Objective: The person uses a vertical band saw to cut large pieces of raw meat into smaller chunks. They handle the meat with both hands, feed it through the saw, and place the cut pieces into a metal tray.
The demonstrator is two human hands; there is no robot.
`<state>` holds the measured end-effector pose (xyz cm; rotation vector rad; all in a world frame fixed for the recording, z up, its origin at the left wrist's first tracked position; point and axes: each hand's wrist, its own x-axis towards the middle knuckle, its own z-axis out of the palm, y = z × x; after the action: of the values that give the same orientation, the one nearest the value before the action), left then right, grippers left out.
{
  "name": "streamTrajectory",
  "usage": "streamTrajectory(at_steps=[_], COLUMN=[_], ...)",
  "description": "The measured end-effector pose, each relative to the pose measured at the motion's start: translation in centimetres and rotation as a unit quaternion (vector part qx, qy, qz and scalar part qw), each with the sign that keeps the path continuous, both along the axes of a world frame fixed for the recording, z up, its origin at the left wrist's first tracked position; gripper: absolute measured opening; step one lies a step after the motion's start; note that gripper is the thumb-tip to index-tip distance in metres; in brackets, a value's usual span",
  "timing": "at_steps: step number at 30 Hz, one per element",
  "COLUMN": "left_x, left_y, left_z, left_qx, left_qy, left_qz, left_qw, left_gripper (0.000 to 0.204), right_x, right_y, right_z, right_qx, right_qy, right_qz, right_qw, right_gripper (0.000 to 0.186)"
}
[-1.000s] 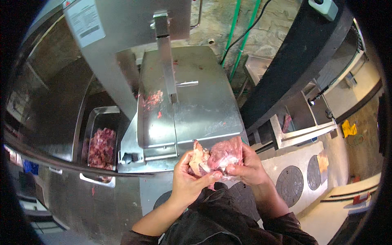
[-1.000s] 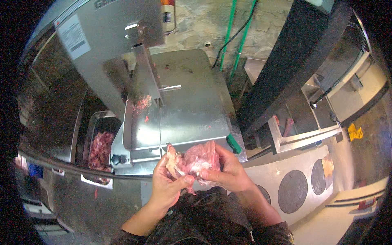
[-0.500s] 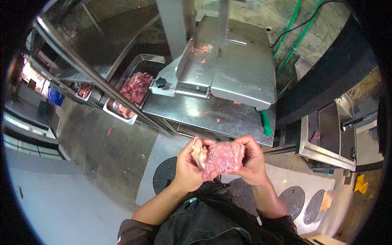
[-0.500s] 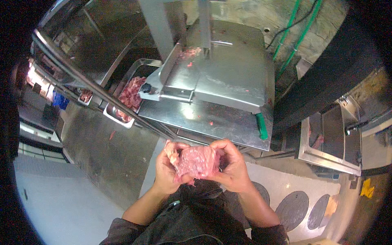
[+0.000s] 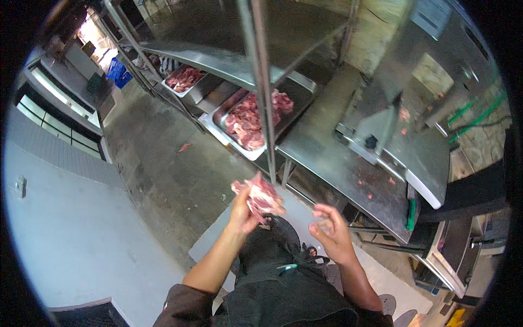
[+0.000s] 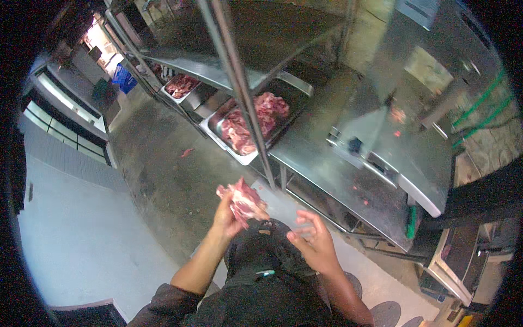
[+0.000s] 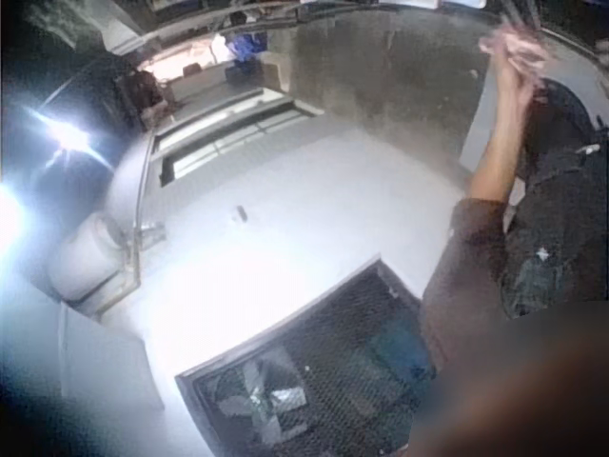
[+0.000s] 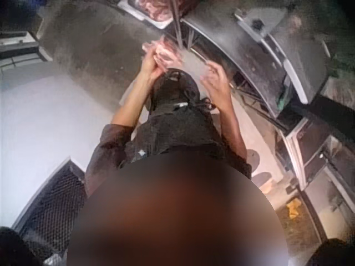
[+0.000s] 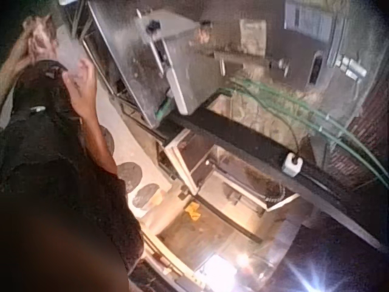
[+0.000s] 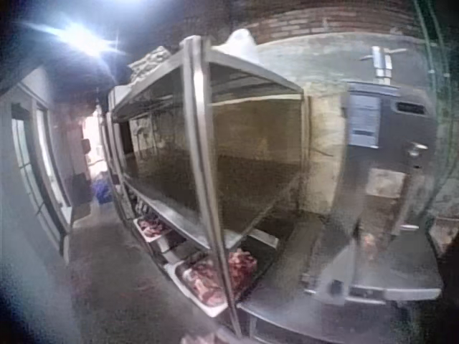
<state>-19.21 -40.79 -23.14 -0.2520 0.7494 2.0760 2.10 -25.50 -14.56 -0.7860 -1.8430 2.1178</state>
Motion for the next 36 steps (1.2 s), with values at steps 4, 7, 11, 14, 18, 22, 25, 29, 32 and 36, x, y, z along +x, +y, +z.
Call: streamTrajectory(at_steps=[4,7,11,14,18,22,25,29,32,36], left_x=[-12.8,-22.2,-32.0,-34.3,-29.6,-24.0,-20.0,-12.5,-5.2,2.2], left_y=[0.5,5.8,13.4,14.0,9.9,6.9,5.3,3.4,1.9,5.8], left_z=[-2.8,-3.5,-3.2,-4.6,-9.8,-15.5,-19.5,-25.4,-28.9,-29.6], left_qx=[-0.11,-0.165,-0.156,-0.222,-0.6,-0.514,-0.326,-0.521,-0.5,-0.366], left_qy=[0.04,0.131,0.164,0.205,0.397,0.189,0.237,0.278,0.413,0.418], left_qz=[0.136,0.081,-0.032,0.002,0.136,0.184,0.115,-0.07,-0.392,-0.596], left_qw=[0.984,0.974,0.974,0.953,0.681,0.816,0.908,0.804,0.653,0.58], left_gripper=[0.032,0.03,0.033,0.046,0.065,0.066,0.063,0.043,0.056,0.037], right_x=[-2.1,-3.2,-4.6,-4.9,-3.6,-1.0,2.1,8.7,15.5,24.7], right_y=[-1.4,-2.7,-3.9,-4.1,-3.7,-3.2,-2.4,-1.7,-1.9,-4.0], right_z=[-3.2,-4.5,-4.8,-5.0,-5.7,-7.0,-8.3,-10.1,-11.8,-15.4], right_qx=[-0.03,-0.031,-0.016,0.002,-0.016,-0.038,-0.047,-0.04,-0.062,-0.099], right_qy=[-0.089,-0.129,-0.162,-0.177,-0.209,-0.254,-0.254,-0.236,-0.221,-0.142], right_qz=[0.045,0.037,0.009,-0.013,-0.064,-0.101,-0.118,-0.174,-0.251,-0.352], right_qw=[0.995,0.99,0.987,0.984,0.976,0.961,0.959,0.955,0.94,0.92], right_gripper=[0.041,0.035,0.032,0.032,0.033,0.033,0.031,0.029,0.028,0.03])
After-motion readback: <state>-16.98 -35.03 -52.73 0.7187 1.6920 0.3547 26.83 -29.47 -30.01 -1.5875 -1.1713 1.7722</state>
